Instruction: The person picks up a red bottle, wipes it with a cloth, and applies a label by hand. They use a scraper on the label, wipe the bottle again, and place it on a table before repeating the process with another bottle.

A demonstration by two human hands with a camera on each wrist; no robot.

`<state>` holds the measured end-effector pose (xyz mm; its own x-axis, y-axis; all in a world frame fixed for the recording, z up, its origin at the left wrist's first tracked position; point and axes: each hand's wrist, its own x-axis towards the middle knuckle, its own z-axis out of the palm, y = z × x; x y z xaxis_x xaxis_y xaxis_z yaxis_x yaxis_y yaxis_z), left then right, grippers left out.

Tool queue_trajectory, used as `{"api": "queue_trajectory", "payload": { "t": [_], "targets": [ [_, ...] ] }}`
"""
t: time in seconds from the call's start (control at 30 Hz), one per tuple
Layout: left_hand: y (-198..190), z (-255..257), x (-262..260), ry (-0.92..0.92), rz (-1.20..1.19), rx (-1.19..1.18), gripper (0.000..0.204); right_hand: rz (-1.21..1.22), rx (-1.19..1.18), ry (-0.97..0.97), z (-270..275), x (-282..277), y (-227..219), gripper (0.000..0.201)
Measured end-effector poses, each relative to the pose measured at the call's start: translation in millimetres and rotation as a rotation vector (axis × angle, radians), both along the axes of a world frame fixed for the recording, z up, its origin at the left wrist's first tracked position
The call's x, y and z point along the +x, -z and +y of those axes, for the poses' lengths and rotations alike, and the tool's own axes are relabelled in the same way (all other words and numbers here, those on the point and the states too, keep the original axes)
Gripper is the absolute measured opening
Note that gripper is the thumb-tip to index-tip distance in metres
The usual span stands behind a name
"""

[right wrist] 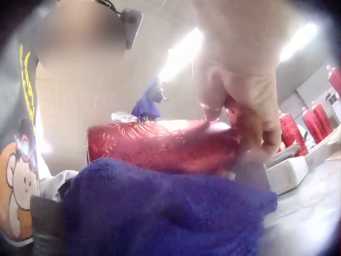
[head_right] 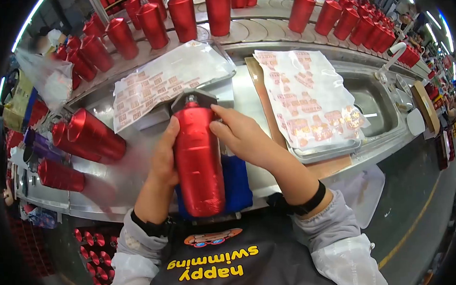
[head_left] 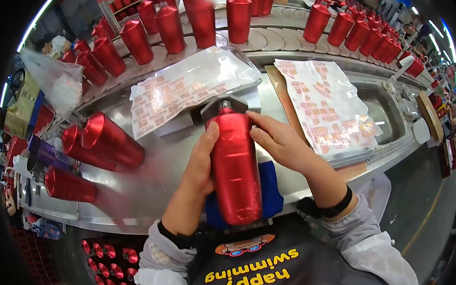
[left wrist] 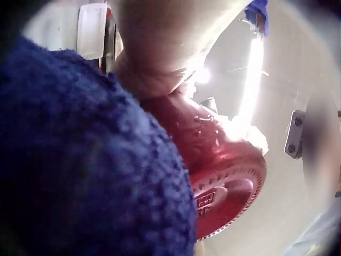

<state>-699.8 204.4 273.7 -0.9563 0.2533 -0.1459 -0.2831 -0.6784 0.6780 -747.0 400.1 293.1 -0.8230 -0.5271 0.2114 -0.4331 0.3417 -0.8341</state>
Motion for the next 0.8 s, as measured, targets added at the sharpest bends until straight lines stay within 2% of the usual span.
{"api": "queue_trajectory", "payload": {
  "t": [0.07,0.2,0.27,0.3,0.4,0.47,0.5,0.6,0.7,0.8],
  "targets": [
    [-3.7,5.8,4.7,-0.097,0.071,-0.077,0.042,0.002,0.051,-0.046,9.9,1.5,-3.0,0.046],
    [6.9,-2.1,-2.3,-0.080,0.163,-0.243,0.058,0.152,0.197,-0.076,33.3,-10.4,-24.3,0.039],
    [9.6,-3.4,-2.6,0.016,0.161,-0.163,0.060,0.303,0.282,-0.063,45.1,-27.7,-41.2,0.031],
    [11.3,-4.2,-2.9,0.061,0.161,-0.122,0.061,0.321,0.387,-0.104,49.5,-42.7,-50.7,0.030],
    [21.8,-0.5,-1.1,-0.051,0.061,-0.148,0.065,0.449,0.583,-0.171,51.1,-103.0,-55.7,0.025],
    [19.4,-3.4,1.7,0.017,0.017,-0.049,0.060,0.482,0.815,-0.146,48.6,-147.0,-52.5,0.025],
    [17.4,-3.7,2.4,0.065,-0.007,0.004,0.057,0.473,0.918,-0.099,56.0,-167.2,-49.5,0.026],
    [16.1,-3.1,4.6,0.015,-0.022,-0.028,0.060,0.342,1.122,0.107,102.3,-213.2,-46.2,0.038],
    [20.1,-2.5,5.0,0.001,0.002,-0.033,0.063,0.042,1.405,0.247,146.4,-241.9,-35.9,0.047],
    [16.1,-0.9,6.2,0.022,-0.001,-0.022,0.069,0.045,1.388,0.228,185.9,-262.3,-6.3,0.051]
  ]
}}
